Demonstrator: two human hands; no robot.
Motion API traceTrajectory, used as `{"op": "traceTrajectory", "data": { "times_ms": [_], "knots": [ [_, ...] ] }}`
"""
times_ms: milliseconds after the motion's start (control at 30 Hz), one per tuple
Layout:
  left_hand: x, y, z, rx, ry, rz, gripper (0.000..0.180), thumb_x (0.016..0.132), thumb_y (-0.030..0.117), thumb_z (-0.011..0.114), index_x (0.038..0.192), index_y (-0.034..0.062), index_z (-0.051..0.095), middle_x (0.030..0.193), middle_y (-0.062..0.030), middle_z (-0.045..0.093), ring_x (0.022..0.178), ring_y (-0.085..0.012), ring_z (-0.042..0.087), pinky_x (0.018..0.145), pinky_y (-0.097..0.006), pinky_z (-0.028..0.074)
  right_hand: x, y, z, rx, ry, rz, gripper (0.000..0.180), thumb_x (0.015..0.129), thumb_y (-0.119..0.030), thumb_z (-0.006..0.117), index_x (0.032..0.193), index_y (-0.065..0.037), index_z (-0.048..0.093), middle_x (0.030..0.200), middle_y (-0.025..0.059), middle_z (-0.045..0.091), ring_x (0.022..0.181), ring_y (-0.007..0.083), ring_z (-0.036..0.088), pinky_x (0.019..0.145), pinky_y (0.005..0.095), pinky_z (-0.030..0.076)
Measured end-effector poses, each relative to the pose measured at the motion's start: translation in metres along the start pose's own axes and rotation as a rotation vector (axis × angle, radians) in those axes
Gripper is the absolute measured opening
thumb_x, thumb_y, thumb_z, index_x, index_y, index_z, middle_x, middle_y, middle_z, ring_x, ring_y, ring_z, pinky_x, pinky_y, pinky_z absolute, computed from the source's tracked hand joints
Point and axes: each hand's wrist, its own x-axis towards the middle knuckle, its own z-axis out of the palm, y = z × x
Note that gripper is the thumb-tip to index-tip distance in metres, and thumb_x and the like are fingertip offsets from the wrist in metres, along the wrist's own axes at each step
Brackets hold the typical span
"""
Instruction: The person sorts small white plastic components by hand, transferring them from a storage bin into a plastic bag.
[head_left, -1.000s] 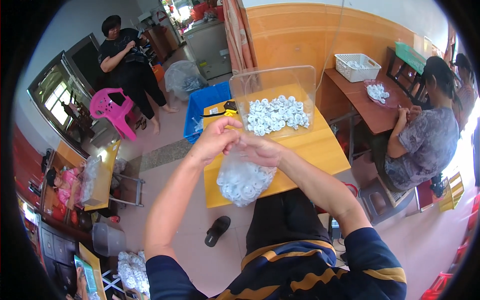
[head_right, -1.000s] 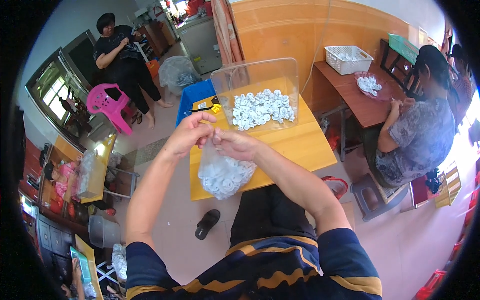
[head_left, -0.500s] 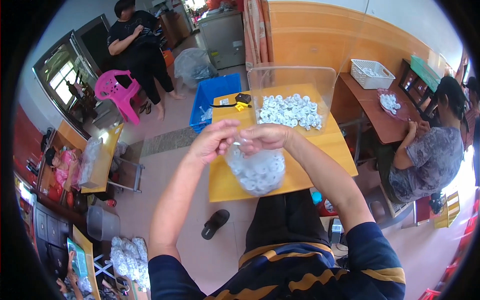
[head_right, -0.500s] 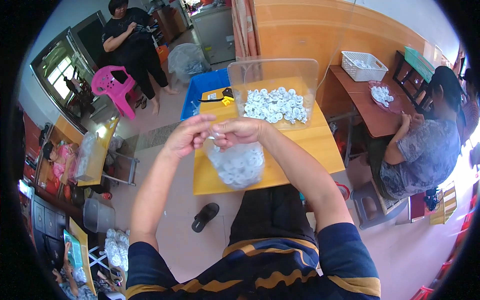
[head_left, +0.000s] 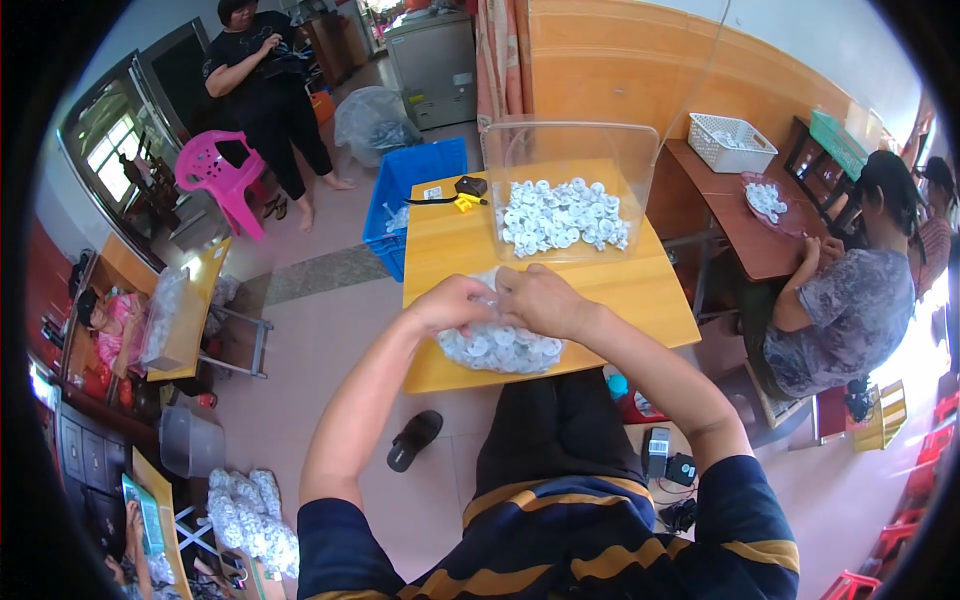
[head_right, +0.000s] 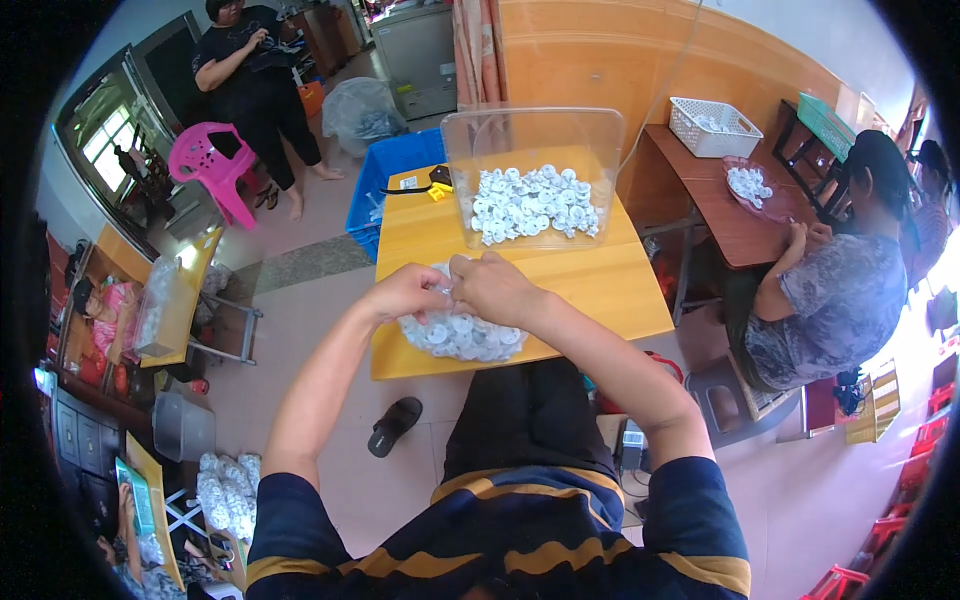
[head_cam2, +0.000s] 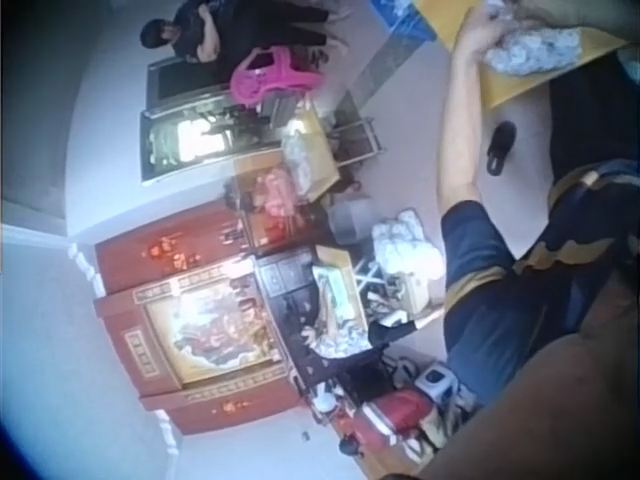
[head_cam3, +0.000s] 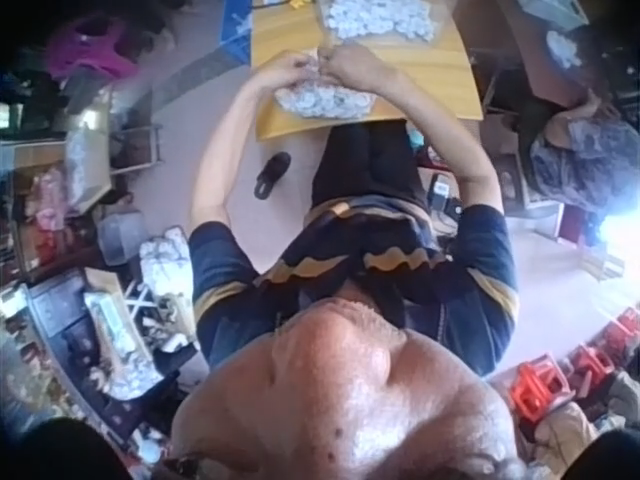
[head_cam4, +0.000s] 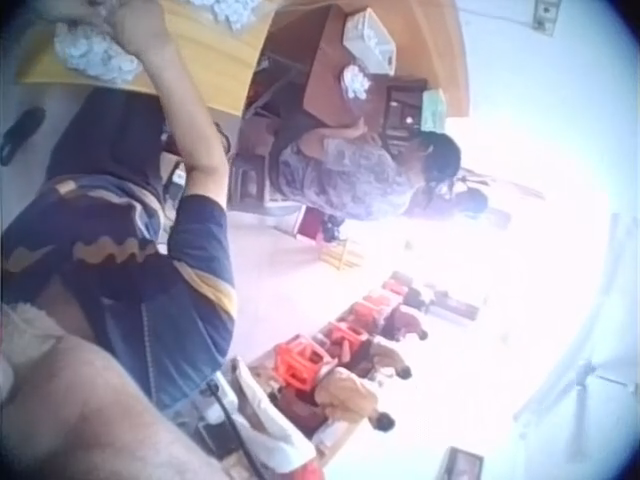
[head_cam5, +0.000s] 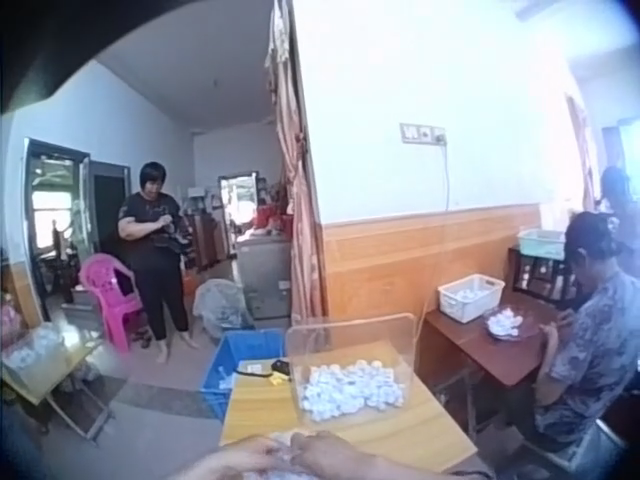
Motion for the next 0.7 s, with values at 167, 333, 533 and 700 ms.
{"op": "traceTrajectory", "data": {
  "times_ms": [167,333,533,700],
  "knots": [
    [0.006,-0.002,0.008,0.208,0.112,-0.002,0.024,0.084,0.016,0.078,0.106,0.0063,0.078,0.09,-0.0048,0.074,0.076,-0.0159,0.068,0.062,-0.031,0.056,-0.005,-0.003,0.005,-0.001,0.101,-0.07,0.022,0.084,-0.031,0.078,0.081,-0.01,0.072,0.096,0.0097,0.06,0.091,0.0285,0.064,0.081,0.0425,0.05],
    [0.007,-0.005,0.037,0.812,0.749,0.405,0.017,0.079,0.02,0.075,0.09,0.0081,0.071,0.09,-0.0181,0.072,0.083,-0.0412,0.07,0.07,-0.051,0.057,-0.009,0.001,0.016,0.219,0.18,0.052,0.018,0.088,-0.022,0.074,0.084,-0.006,0.068,0.097,0.0134,0.064,0.084,0.031,0.066,0.076,0.0446,0.053],
    [0.013,-0.014,0.052,0.628,0.894,0.543,0.015,0.084,0.02,0.072,0.091,0.0083,0.065,0.086,-0.0154,0.071,0.081,-0.0393,0.07,0.068,-0.051,0.056,0.012,0.016,0.028,1.122,0.191,0.67,0.022,0.106,-0.017,0.055,0.113,-0.001,0.067,0.094,0.0088,0.069,0.08,0.0161,0.07,0.073,0.0342,0.057],
    [0.01,-0.012,0.049,0.587,0.879,0.567,0.013,0.085,0.018,0.072,0.091,0.0084,0.065,0.087,-0.0152,0.071,0.08,-0.0393,0.07,0.068,-0.05,0.055,0.019,0.04,0.011,0.735,0.083,0.429,0.021,0.1,-0.017,0.061,0.111,-0.002,0.072,0.095,0.0142,0.074,0.083,0.0275,0.073,0.078,0.0393,0.058]
  ]
}}
